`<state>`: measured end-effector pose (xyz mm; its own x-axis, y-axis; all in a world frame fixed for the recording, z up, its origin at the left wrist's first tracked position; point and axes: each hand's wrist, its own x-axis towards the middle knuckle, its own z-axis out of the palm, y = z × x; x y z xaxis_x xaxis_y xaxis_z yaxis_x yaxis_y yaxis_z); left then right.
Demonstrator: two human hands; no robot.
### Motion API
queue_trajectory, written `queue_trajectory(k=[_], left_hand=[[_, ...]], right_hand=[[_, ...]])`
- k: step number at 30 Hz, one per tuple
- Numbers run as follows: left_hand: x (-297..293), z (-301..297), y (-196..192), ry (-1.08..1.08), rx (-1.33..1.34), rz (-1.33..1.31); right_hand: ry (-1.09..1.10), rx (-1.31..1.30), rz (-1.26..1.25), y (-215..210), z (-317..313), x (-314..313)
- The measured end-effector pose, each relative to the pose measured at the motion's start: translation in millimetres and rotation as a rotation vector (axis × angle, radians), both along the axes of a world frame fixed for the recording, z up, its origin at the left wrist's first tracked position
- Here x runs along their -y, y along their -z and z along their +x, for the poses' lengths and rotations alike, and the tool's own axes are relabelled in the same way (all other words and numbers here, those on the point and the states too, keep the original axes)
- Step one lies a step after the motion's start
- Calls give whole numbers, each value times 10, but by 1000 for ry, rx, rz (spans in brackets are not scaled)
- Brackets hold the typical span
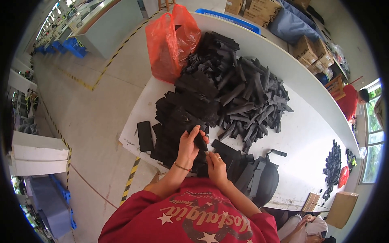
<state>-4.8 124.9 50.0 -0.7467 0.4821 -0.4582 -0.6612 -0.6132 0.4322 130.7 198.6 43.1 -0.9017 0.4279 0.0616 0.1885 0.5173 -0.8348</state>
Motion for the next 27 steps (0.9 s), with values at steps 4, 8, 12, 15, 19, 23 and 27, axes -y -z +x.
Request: queue_trajectory(k=[4,8,12,15,19,23,27], left_hand=[[-33,-143,-156,-86,14,-137],[77,-318,12,-171,-87,-218],[-4,-224,91,-51,-6,-155],[-32,-202,-11,-80,-115,41],[-91,32,-5,92,63,149],[41,-154,46,29,-61,-48],[201,-449,345,-242,75,-71]], right_hand=[[-38,-29,5,71,148,0],[-75,124,-103,-120,317,-42],[-95,156,-158,-262,527,-121],[-77,253,-169,-361,529,-178],[25,292,-296,-426,369,-149],[-70,150,-158,-270,437,-55],[-128,476,-384,-504,670,-115]])
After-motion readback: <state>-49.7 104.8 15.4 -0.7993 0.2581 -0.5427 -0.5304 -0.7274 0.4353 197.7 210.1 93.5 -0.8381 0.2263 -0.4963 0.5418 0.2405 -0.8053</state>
